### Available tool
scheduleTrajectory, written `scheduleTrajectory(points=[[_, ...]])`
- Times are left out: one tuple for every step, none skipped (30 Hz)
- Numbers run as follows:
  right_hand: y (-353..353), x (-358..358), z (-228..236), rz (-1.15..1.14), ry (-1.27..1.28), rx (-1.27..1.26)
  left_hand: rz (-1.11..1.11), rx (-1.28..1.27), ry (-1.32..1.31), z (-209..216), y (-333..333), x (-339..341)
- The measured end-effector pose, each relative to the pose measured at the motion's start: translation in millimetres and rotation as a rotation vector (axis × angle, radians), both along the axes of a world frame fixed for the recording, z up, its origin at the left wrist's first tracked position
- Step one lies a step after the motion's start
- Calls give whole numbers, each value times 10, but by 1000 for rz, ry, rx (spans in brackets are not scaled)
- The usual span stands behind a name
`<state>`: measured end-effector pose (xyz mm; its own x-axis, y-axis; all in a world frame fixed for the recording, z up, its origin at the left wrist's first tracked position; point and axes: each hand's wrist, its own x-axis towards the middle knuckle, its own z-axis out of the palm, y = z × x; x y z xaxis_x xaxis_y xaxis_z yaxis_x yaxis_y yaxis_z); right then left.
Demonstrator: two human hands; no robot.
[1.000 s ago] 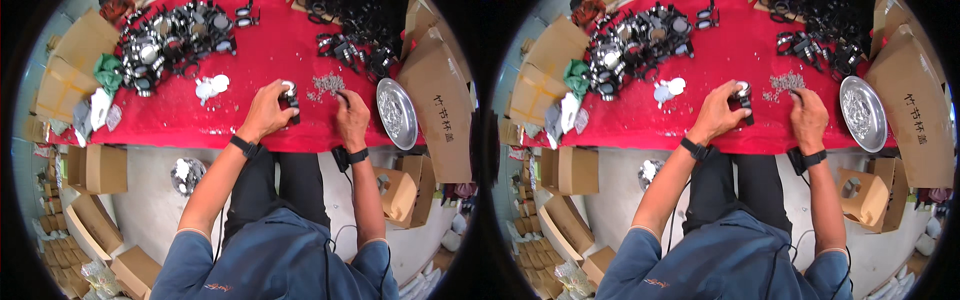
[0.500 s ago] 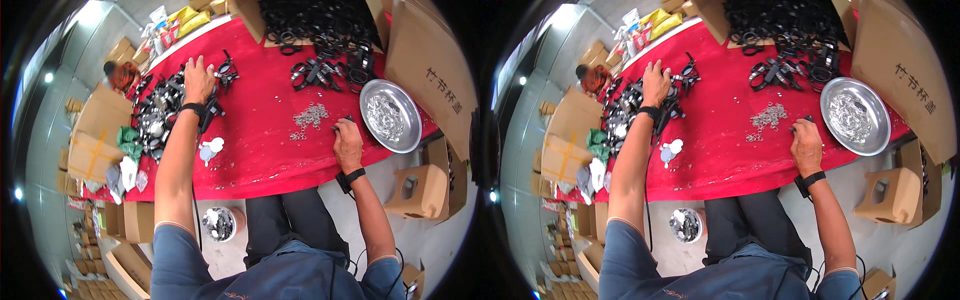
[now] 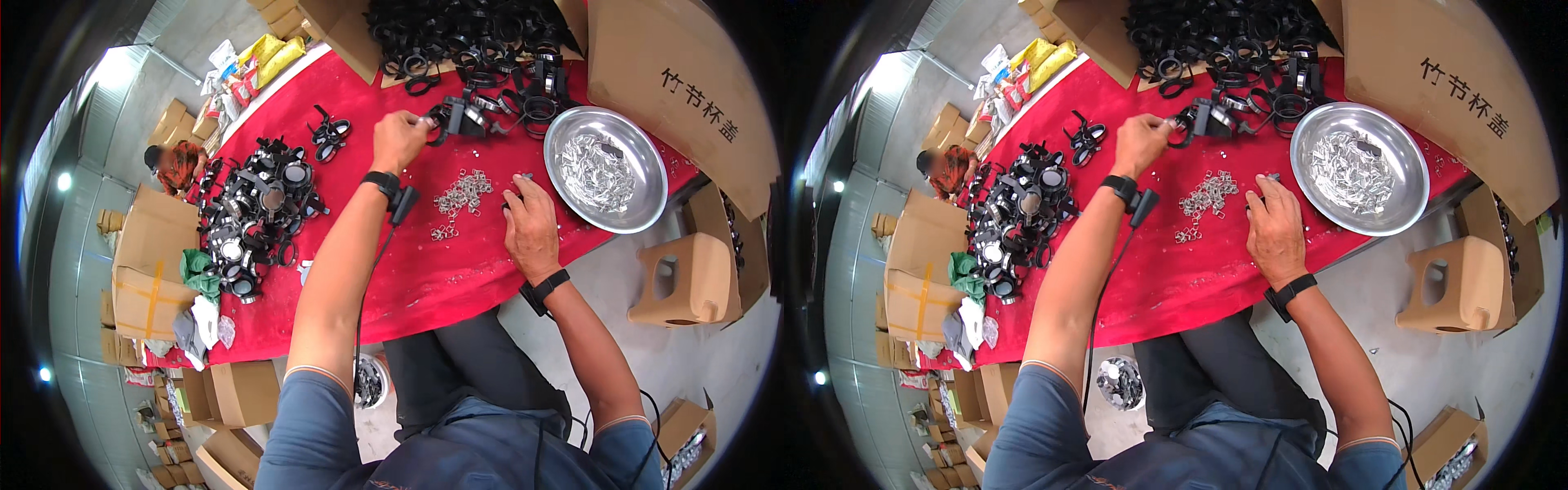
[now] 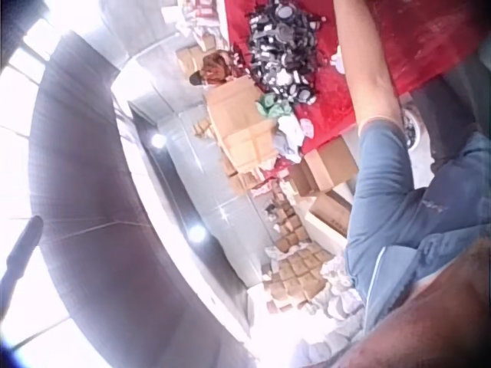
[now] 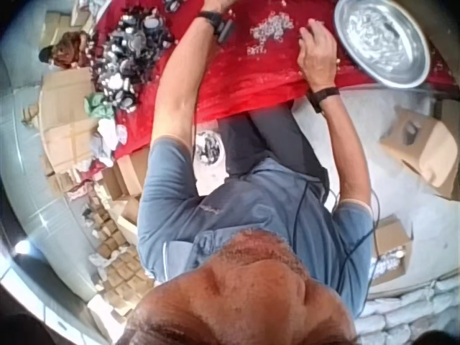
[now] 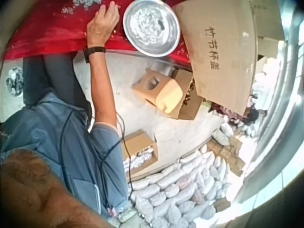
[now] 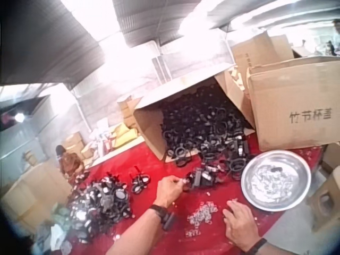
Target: Assembling small plastic rings and metal components at a workbench in a factory setting.
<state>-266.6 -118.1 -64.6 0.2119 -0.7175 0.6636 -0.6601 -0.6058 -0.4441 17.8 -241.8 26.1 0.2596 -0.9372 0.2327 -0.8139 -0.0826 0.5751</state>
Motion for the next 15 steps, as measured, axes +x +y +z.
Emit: scheduleTrajectory(points=[[-1,-62,-16,-11,-3,-5,53,61,120,111,15,-95],[0,-58,-2,-3,-8,-11,80,61,263,171,20,-14],[0,-57,-9,-11,-6,-26,107,60,407,233,40,73],[5,-39,-8,-19,-4,-40,115,50,403,272,117,169],[3,-43,-13,-19,-4,-44,126,42,687,298,175,201],[3,-45,-16,-18,-15,-46,134,32,971,332,234,236],[4,-45,-19,-16,-25,-49,150,12,1027,357,336,282],[5,-39,-24,-17,-25,-55,142,20,1018,386,464,345],[-2,-39,-40,-12,-32,-60,133,30,1011,407,590,387],[-8,-43,-50,-6,-39,-65,153,34,918,408,722,406],[-3,-25,-45,-1,-38,-71,167,23,766,427,885,469],[-3,-50,-52,-4,-37,-76,132,44,747,425,1042,460],[-5,-73,-58,-6,-36,-80,97,65,729,410,1214,444],[-13,-57,-36,0,-34,-87,101,55,732,382,1417,480],[-17,-48,-19,7,-36,-139,20,53,651,294,1611,511]])
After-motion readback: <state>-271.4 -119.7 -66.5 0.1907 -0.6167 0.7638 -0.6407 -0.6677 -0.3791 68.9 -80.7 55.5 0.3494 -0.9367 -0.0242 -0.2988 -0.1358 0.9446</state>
